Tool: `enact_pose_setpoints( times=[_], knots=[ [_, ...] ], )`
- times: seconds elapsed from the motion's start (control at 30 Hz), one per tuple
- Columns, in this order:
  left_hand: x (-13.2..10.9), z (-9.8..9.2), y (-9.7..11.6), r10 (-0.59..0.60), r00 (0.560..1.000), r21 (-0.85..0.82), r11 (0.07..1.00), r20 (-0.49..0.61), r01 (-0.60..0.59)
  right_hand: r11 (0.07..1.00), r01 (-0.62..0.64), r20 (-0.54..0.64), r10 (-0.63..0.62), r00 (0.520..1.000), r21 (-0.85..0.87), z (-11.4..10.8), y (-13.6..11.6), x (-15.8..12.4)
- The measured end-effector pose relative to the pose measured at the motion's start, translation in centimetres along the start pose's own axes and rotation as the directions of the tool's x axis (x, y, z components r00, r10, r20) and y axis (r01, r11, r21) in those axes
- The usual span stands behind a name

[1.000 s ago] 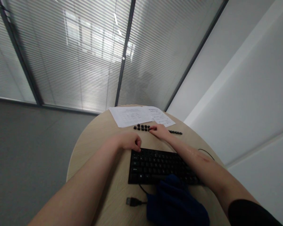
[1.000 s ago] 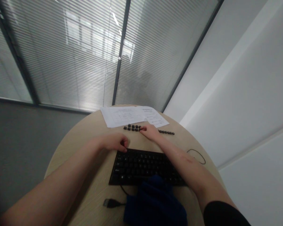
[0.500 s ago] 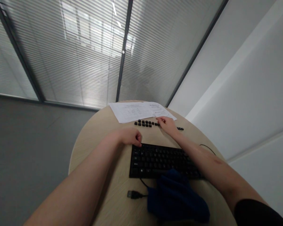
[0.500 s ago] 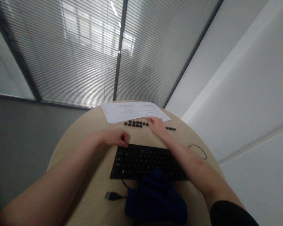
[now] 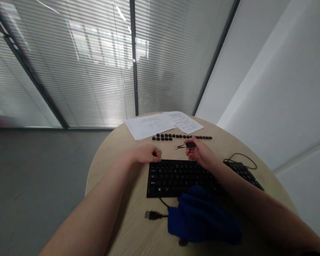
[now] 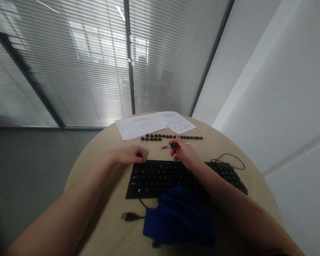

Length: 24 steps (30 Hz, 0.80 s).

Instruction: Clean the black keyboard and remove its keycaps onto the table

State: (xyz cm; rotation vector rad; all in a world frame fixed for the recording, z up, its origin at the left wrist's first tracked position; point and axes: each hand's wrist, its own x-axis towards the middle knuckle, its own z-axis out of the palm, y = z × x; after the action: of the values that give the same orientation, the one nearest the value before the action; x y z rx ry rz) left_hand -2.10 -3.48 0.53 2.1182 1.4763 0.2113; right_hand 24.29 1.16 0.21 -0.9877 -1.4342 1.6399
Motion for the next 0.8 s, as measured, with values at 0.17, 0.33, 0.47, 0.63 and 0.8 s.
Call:
enact_pose_setpoints(
  times=[0.17, 0.33, 0.47, 0.63, 0.8],
  knots=[
    [-0.2, 0.0, -0.2, 0.013, 0.998, -0.091, 0.996, 0.059, -0.007, 0.995, 0.071, 0.099, -0.078, 0.992, 0.075, 0.1, 1.6, -0.3],
    [-0.4, 0.2, -0.5, 0.000, 0.997, -0.151, 0.988, 0.083, 0.012, 0.991, 0.108, 0.113, -0.117, 0.987, 0.078, 0.0, 2.4, -0.5],
    [-0.3, 0.2, -0.5, -0.020, 0.997, -0.201, 0.979, 0.080, 0.036, 0.994, 0.105, 0.099, -0.108, 0.989, 0.033, 0.2, 2.5, -0.4],
    [-0.2, 0.2, 0.2, -0.081, 0.997, -0.230, 0.970, 0.012, 0.082, 0.987, 0.133, 0.113, -0.123, 0.986, -0.090, 0.4, 2.5, -0.9],
    [0.0, 0.2, 0.4, -0.117, 0.993, -0.143, 0.983, -0.030, 0.111, 0.950, 0.203, 0.165, -0.166, 0.972, -0.239, 0.4, 2.8, -1.3]
  ],
)
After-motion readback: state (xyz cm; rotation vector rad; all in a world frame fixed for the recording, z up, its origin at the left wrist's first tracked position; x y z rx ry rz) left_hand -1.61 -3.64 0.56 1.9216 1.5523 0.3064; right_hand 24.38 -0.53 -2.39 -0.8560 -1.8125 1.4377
